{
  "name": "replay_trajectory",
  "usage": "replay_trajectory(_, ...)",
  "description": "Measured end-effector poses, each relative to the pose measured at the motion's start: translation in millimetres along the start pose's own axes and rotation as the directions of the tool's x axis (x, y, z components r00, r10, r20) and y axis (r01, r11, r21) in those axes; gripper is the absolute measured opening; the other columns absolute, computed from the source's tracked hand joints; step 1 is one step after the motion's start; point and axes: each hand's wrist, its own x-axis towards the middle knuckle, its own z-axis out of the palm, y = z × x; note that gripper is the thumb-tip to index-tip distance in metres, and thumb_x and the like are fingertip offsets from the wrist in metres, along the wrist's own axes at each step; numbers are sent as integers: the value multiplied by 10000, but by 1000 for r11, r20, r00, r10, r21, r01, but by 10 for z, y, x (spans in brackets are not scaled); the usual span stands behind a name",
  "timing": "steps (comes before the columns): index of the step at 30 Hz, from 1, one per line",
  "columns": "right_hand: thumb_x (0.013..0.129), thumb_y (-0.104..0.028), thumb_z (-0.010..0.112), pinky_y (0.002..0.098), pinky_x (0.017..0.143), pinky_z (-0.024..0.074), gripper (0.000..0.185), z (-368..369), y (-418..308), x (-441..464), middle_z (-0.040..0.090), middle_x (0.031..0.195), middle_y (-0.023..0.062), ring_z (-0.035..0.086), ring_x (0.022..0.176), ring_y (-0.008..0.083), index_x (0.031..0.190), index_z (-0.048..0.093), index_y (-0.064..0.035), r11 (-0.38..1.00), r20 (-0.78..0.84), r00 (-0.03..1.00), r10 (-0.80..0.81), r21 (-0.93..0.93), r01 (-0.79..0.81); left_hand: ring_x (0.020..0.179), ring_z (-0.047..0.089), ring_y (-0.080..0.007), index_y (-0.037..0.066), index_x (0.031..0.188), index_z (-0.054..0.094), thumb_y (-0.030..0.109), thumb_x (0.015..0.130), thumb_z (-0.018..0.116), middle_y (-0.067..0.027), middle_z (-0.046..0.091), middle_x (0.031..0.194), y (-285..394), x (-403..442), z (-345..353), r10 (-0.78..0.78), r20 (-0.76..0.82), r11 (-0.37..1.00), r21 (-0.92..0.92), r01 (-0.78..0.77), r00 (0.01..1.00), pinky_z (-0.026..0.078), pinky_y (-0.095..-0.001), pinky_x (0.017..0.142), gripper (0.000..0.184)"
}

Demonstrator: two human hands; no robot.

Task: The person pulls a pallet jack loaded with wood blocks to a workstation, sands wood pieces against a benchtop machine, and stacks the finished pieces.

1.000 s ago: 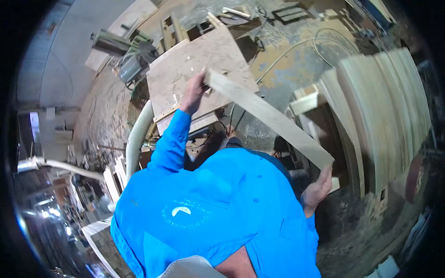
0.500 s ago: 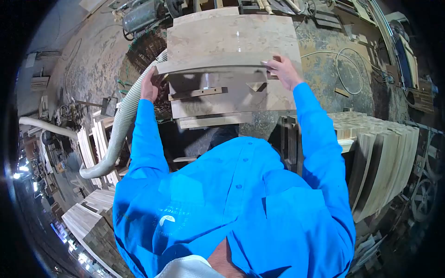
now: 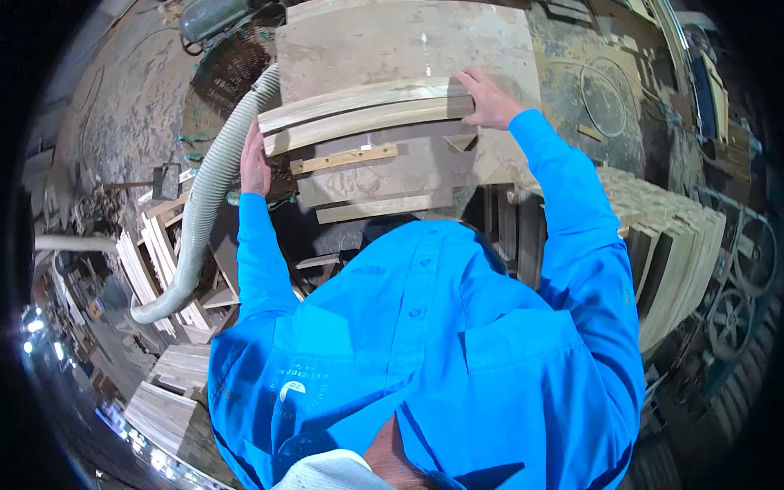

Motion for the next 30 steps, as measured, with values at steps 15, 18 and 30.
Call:
replay_trajectory(15, 981, -596, 624, 538, 1146, 372, 633, 894, -658, 53, 622, 1254, 197, 543, 1244, 400, 1317, 641, -59, 979, -468, 883, -30, -193, -69, 1457, 462, -248, -27, 1599, 395, 444, 1122, 488, -164, 499, 1580, -189, -610, 235, -47, -83, 872, 484, 81, 995, 325, -378, 1223, 677)
replay_trajectory(18, 982, -594, 624, 531, 1141, 373, 637, 829, -552, -42, 626, 1251, 193, 546, 1239, 396, 1312, 637, -49, 982, -418, 908, 15, -167, -93, 1470, 443, -255, -37, 1594, 398, 451, 1124, 479, -181, 488, 1588, -216, -655, 340, -44, -43, 809, 585, 60, 998, 318, -372, 1225, 683)
replay_trajectory(30, 867, -691, 688, 549, 1129, 371, 753, 859, -743, -5, 634, 1254, 190, 565, 1222, 396, 1254, 657, -47, 973, -499, 849, -175, -216, 74, 1389, 539, -268, -20, 1518, 513, 377, 1148, 399, -150, 555, 1535, -345, -480, 332, 72, -128, 716, 698, 38, 989, 399, -386, 1159, 555)
